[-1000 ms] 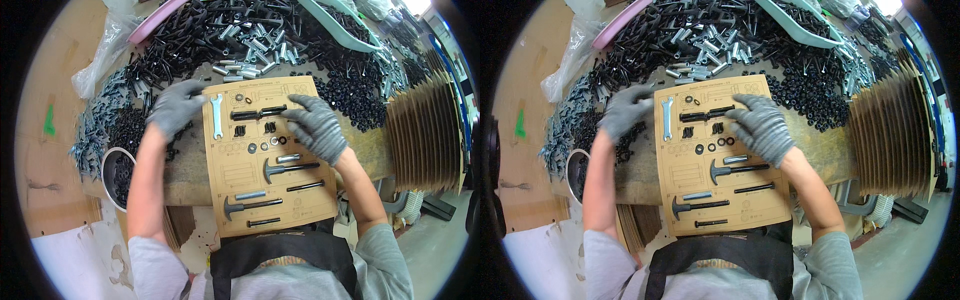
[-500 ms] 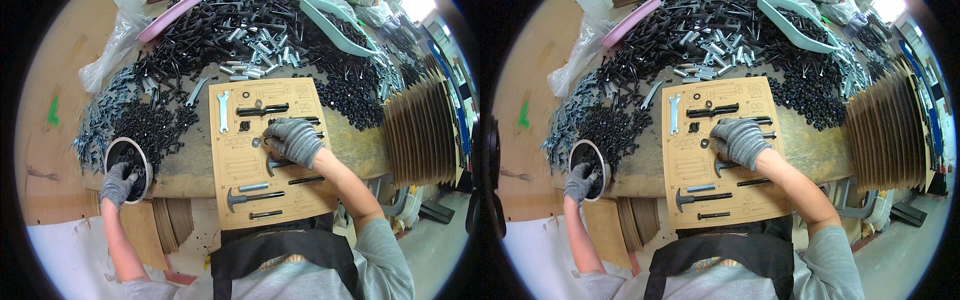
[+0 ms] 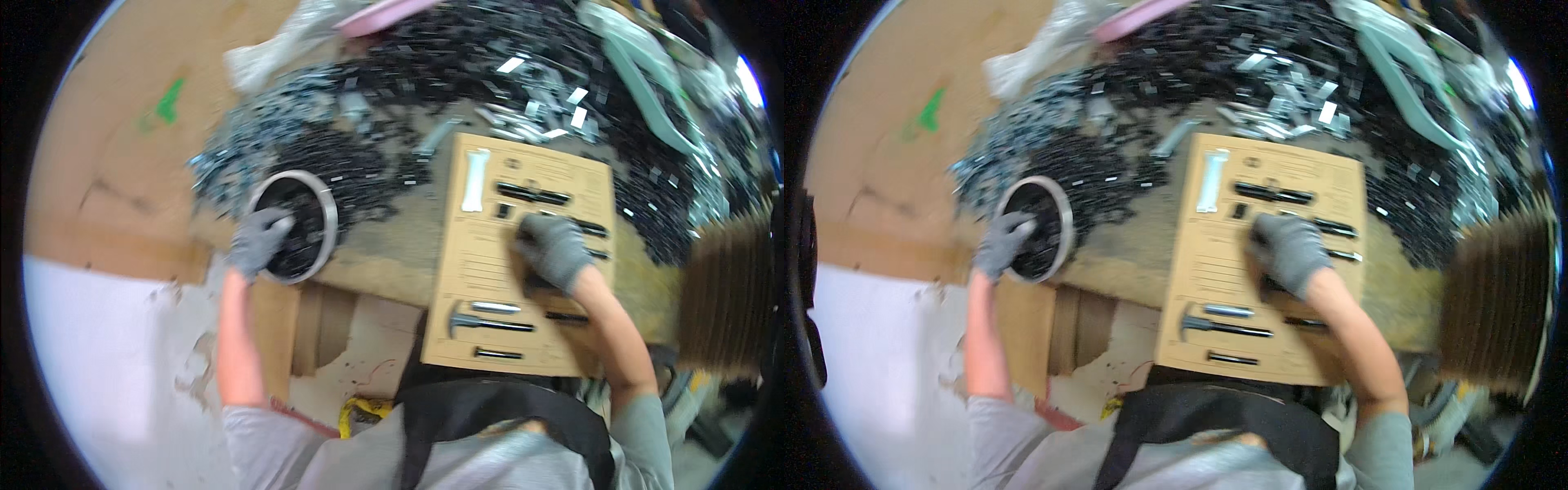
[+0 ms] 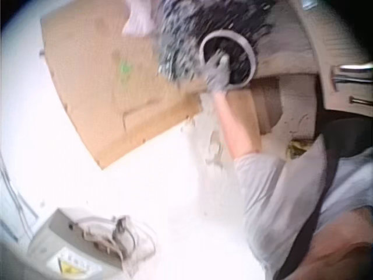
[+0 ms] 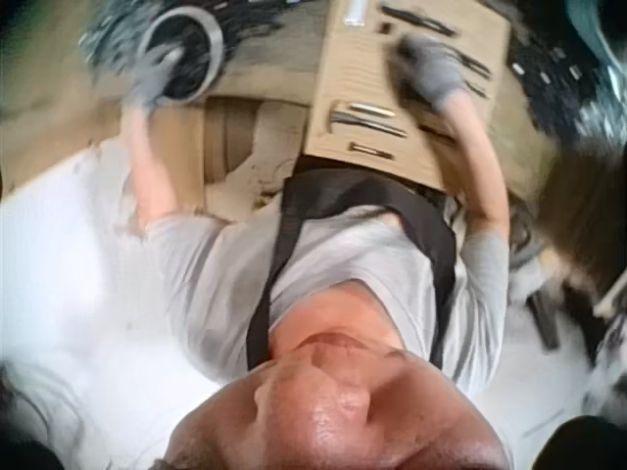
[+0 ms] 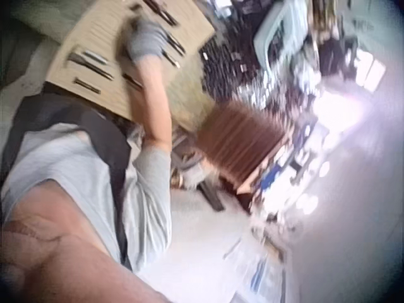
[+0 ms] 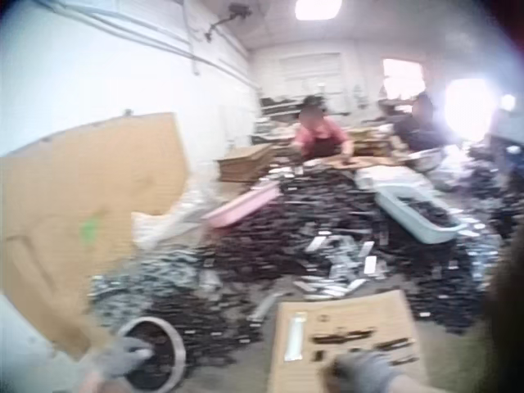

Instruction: The person assembles a tool kit by picking various tools and fasteners from piles on the table and placing them into designated slots on a cardboard template. They handle hammers, wrenches, bolts, and washers, arranging them according to the layout on the template.

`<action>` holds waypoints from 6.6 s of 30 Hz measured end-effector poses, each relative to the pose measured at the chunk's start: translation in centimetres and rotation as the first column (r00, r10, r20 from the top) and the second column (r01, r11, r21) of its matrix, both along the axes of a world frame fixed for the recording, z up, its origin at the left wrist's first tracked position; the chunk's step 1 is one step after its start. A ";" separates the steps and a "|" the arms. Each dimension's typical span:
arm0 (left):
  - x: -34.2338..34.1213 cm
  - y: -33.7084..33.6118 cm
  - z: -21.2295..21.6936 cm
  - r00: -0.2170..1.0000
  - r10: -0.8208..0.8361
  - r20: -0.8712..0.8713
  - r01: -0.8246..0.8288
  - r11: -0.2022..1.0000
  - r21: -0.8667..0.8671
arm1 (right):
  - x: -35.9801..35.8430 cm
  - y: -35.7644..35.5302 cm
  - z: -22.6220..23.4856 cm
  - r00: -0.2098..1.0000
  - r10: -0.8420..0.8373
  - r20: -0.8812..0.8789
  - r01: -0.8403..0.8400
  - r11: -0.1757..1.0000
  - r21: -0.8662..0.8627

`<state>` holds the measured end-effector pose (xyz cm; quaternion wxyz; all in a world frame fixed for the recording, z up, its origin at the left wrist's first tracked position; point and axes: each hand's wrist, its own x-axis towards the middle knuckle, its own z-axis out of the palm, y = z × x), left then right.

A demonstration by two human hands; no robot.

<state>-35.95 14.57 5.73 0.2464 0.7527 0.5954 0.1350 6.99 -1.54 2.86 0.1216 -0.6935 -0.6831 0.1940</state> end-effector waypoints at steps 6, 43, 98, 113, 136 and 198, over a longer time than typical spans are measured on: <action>-2.2 0.6 -2.0 0.999 0.052 -0.010 -0.050 0.992 0.112 | -0.7 -0.2 0.2 1.000 -0.012 0.001 0.012 0.993 0.115; 33.4 3.2 -1.4 0.630 -0.610 -0.480 0.716 0.696 0.054 | 7.8 11.5 -4.2 0.915 -0.217 -0.341 0.276 0.951 0.137; 25.7 -7.8 -4.5 0.609 -0.772 -0.181 0.787 0.562 0.253 | 4.2 -3.6 -0.7 0.978 0.131 0.165 -0.172 0.947 0.272; 27.4 -8.2 -6.0 0.612 -0.714 -0.341 0.790 0.529 0.311 | 3.1 -4.0 -2.6 0.961 0.040 0.272 -0.102 0.970 0.221; 31.0 -9.7 -5.8 0.548 -0.764 -0.341 0.836 0.491 0.244 | 6.0 -6.3 -1.7 0.967 -0.031 0.253 -0.013 0.985 0.170; 56.0 -18.9 -6.5 0.516 -0.843 -0.152 0.845 0.472 0.253 | 21.9 -17.0 -5.2 0.735 -0.678 0.023 0.645 0.709 0.285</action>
